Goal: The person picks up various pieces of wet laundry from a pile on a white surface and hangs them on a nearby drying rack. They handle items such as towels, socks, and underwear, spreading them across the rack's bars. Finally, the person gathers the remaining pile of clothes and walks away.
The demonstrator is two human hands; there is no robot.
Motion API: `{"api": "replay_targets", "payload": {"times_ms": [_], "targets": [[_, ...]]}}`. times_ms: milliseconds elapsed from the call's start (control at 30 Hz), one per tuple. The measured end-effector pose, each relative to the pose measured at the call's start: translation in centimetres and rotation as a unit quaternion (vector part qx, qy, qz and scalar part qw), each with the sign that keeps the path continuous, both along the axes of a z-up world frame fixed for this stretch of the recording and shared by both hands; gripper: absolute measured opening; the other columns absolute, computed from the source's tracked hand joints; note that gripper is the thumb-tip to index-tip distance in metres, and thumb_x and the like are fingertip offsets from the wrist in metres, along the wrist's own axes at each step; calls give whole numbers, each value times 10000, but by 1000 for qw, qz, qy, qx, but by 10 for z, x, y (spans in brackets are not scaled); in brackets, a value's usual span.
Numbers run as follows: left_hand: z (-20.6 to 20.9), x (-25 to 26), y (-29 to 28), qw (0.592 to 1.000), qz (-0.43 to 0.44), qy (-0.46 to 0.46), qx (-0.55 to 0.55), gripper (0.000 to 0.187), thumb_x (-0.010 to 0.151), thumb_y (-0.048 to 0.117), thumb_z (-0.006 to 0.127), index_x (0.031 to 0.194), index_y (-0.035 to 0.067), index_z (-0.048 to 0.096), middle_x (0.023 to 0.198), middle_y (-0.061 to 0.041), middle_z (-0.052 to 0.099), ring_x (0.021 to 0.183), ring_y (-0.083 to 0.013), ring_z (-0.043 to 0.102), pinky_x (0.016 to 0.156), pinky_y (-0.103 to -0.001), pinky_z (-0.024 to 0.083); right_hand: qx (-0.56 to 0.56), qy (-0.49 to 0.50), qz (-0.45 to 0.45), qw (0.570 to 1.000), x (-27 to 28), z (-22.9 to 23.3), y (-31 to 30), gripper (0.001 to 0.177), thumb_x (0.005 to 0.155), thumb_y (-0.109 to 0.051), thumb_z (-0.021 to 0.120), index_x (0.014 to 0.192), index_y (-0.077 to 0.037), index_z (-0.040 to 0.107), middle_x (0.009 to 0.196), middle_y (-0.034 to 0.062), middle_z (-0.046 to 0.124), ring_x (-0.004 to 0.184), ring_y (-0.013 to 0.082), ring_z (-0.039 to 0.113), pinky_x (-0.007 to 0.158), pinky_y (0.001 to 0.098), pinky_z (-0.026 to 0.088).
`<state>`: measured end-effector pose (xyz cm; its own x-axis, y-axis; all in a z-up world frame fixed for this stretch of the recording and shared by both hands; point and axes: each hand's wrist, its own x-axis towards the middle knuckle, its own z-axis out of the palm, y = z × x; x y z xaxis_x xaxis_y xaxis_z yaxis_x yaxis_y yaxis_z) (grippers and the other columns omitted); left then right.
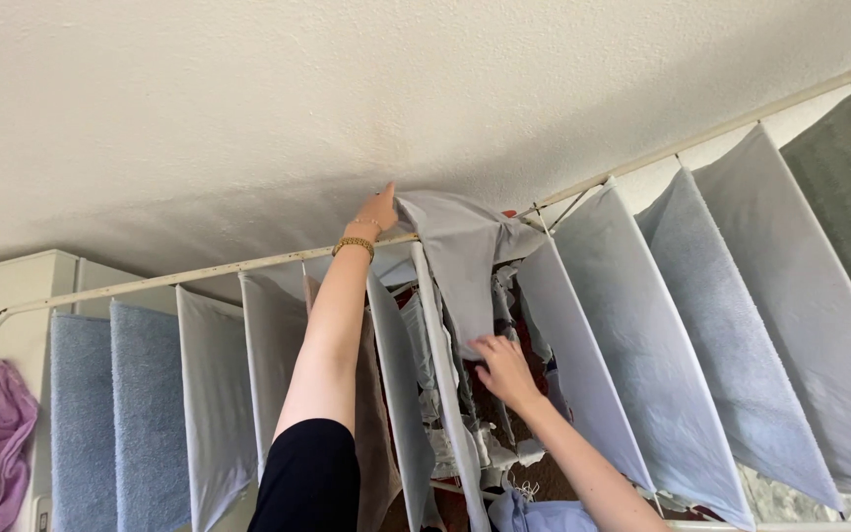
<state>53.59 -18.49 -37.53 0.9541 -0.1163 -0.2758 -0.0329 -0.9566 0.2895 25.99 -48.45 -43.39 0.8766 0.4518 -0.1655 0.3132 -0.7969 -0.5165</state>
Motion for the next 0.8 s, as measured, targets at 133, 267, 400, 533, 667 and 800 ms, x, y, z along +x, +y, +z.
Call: {"api": "replay_targets", "payload": {"times_ms": [133,267,400,533,667,800], "targets": [[-37,16,-1,997,44,46,-38,571,989,112,493,1544,47,376,1449,-252,559,1302,-381,586,1065,-529,508,90,21,-84,992,33,-4,-11,479,901,-121,661,1377,-140,610,1322,122,591,1269,358,562,1030,510,462],[20,-34,-44,990,37,109,-86,518,1068,315,375,1366,-33,616,1339,-274,644,1247,-428,622,1058,-559,498,209,25,-245,946,111,-12,-32,405,987,-73,535,1380,11,585,1272,283,627,1168,486,616,986,581,496],[-23,-30,-45,993,45,97,-49,393,1025,304,416,1055,110,757,906,-87,746,728,-210,680,706,-385,566,288,89,-341,891,186,-35,-32,465,1072,-117,464,1501,48,396,1108,217,720,901,284,742,734,384,637],[-31,-37,-46,993,94,52,-44,351,994,351,476,1032,165,772,952,-71,770,940,-285,722,860,-437,507,346,155,-373,847,228,-47,-19,559,1072,-191,520,1517,43,275,865,194,752,650,249,753,531,290,626],[-48,-31,-44,985,152,30,-81,380,939,466,557,1180,241,745,1181,-42,748,1164,-303,669,986,-462,436,248,59,-372,893,255,-93,-32,306,1001,-270,659,1161,-10,640,655,41,729,520,145,693,433,250,546],[-45,-31,-44,962,229,-19,-147,305,783,325,715,1077,249,748,849,8,749,922,-244,735,841,-389,533,158,-74,-336,925,230,12,-15,248,1055,-293,611,1048,-59,694,730,73,734,726,242,723,653,390,585]]}}
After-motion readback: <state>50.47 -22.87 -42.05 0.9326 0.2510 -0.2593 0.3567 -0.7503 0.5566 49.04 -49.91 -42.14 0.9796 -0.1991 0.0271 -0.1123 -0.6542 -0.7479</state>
